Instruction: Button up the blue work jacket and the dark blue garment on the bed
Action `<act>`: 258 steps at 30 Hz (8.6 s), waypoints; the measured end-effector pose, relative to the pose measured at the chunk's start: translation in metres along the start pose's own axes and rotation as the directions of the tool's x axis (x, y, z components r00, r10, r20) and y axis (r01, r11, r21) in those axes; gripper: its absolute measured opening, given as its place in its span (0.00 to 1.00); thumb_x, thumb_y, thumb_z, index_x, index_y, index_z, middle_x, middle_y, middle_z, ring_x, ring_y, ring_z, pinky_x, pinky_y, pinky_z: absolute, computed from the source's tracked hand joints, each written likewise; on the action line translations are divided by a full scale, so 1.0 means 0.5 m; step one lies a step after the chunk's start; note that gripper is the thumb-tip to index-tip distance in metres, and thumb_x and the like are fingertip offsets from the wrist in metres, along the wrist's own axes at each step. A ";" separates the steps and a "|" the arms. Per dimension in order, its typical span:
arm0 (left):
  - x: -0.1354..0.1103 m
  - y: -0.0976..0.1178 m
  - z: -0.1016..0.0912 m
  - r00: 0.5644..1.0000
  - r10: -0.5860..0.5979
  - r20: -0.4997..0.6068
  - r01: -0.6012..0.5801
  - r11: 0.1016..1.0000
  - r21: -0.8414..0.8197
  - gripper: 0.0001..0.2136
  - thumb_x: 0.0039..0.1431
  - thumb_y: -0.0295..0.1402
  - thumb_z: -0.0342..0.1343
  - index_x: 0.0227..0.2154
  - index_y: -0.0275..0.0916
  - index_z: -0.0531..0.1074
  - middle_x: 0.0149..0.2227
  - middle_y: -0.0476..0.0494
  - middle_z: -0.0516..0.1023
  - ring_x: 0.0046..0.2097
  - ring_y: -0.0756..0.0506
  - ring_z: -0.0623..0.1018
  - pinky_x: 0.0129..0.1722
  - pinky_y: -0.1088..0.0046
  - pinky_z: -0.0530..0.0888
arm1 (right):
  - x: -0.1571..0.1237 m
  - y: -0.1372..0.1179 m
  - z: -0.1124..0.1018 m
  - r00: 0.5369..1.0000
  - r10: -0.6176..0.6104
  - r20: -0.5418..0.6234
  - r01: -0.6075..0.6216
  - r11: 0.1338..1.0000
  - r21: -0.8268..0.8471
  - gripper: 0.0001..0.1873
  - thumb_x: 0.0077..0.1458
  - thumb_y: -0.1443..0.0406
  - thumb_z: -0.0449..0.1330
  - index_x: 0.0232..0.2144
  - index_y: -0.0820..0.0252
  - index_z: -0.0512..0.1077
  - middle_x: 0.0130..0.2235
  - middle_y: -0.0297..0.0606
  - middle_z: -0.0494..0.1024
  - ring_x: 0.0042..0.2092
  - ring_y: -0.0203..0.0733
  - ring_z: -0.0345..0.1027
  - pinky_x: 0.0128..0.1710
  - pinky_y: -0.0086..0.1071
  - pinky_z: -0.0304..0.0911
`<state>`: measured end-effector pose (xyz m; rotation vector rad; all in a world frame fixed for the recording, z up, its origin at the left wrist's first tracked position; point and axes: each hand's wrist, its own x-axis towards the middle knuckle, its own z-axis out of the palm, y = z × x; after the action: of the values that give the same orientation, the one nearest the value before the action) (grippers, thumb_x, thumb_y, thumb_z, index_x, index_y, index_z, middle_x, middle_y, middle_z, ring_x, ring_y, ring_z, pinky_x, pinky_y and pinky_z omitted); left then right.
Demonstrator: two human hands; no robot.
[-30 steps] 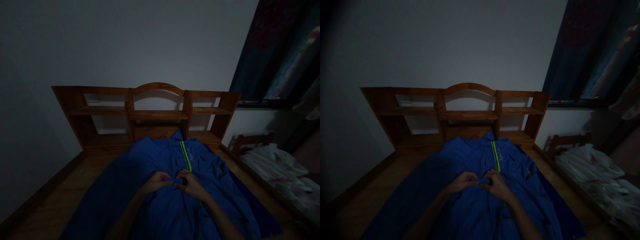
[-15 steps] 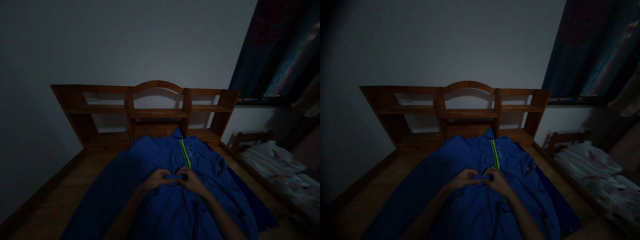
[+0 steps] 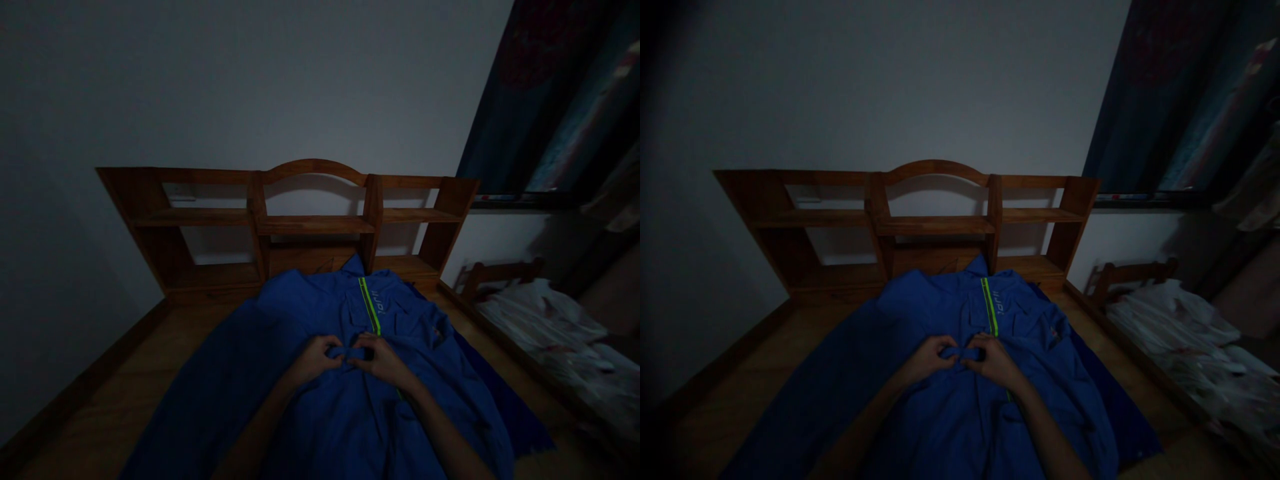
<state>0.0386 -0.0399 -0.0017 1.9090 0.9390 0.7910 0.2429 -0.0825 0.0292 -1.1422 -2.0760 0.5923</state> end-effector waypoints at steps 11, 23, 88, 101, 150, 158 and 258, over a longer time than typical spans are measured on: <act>-0.007 0.022 -0.014 0.999 0.023 0.040 -0.020 0.996 -0.086 0.09 0.50 0.34 0.57 0.34 0.35 0.75 0.34 0.46 0.77 0.37 0.48 0.74 0.38 0.76 0.68 | -0.001 0.003 0.003 0.999 0.017 -0.035 -0.016 0.999 0.041 0.07 0.50 0.61 0.63 0.31 0.58 0.74 0.35 0.34 0.75 0.40 0.40 0.68 0.41 0.31 0.59; -0.005 0.040 0.002 0.998 0.052 0.020 -0.049 0.991 -0.125 0.12 0.55 0.41 0.54 0.33 0.35 0.73 0.33 0.46 0.76 0.37 0.48 0.73 0.37 0.76 0.67 | 0.002 0.003 0.006 0.996 0.068 -0.055 -0.065 0.997 0.051 0.08 0.50 0.68 0.60 0.36 0.57 0.71 0.35 0.31 0.75 0.38 0.38 0.68 0.40 0.28 0.60; -0.152 -0.008 -0.173 0.995 -0.089 -0.053 0.095 0.987 0.127 0.10 0.50 0.35 0.56 0.34 0.35 0.74 0.30 0.50 0.74 0.33 0.50 0.71 0.33 0.78 0.65 | 0.084 -0.099 0.159 0.994 -0.023 0.109 0.000 0.979 0.202 0.06 0.49 0.64 0.62 0.33 0.57 0.74 0.33 0.31 0.78 0.36 0.37 0.71 0.36 0.27 0.62; -0.152 -0.009 -0.177 0.993 -0.112 -0.031 0.115 0.987 0.113 0.13 0.51 0.38 0.56 0.36 0.36 0.75 0.34 0.47 0.77 0.36 0.48 0.73 0.36 0.76 0.66 | 0.085 -0.091 0.159 0.990 -0.044 0.136 0.020 0.985 0.170 0.08 0.50 0.65 0.62 0.36 0.54 0.74 0.37 0.30 0.78 0.41 0.39 0.72 0.42 0.28 0.62; -0.318 -0.057 -0.224 0.785 -0.271 -0.558 0.489 0.823 0.289 0.21 0.50 0.48 0.56 0.41 0.38 0.71 0.43 0.40 0.76 0.45 0.39 0.74 0.45 0.66 0.69 | 0.084 -0.084 0.153 0.991 -0.009 0.132 0.019 0.997 -0.078 0.12 0.57 0.55 0.56 0.35 0.54 0.74 0.36 0.32 0.78 0.39 0.39 0.72 0.37 0.26 0.59; -0.326 -0.050 -0.216 0.788 -0.298 -0.539 0.473 0.853 0.221 0.21 0.45 0.49 0.59 0.37 0.38 0.72 0.40 0.42 0.77 0.43 0.39 0.75 0.45 0.66 0.70 | 0.081 -0.088 0.151 0.991 -0.011 0.135 0.023 0.996 -0.092 0.13 0.57 0.54 0.55 0.35 0.54 0.74 0.36 0.31 0.78 0.38 0.39 0.72 0.37 0.26 0.59; -0.422 -0.070 -0.433 0.854 -0.452 -0.259 0.492 0.862 0.118 0.23 0.47 0.53 0.55 0.33 0.35 0.74 0.30 0.44 0.78 0.30 0.45 0.75 0.28 0.73 0.69 | 0.077 -0.084 0.154 0.984 0.007 0.176 0.022 0.987 -0.162 0.15 0.58 0.53 0.52 0.39 0.53 0.72 0.38 0.35 0.78 0.41 0.41 0.72 0.40 0.28 0.59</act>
<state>-0.2544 -0.1162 0.0287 1.6437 1.5967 0.6412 0.1477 -0.0760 0.0195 -1.2102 -2.3155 0.5442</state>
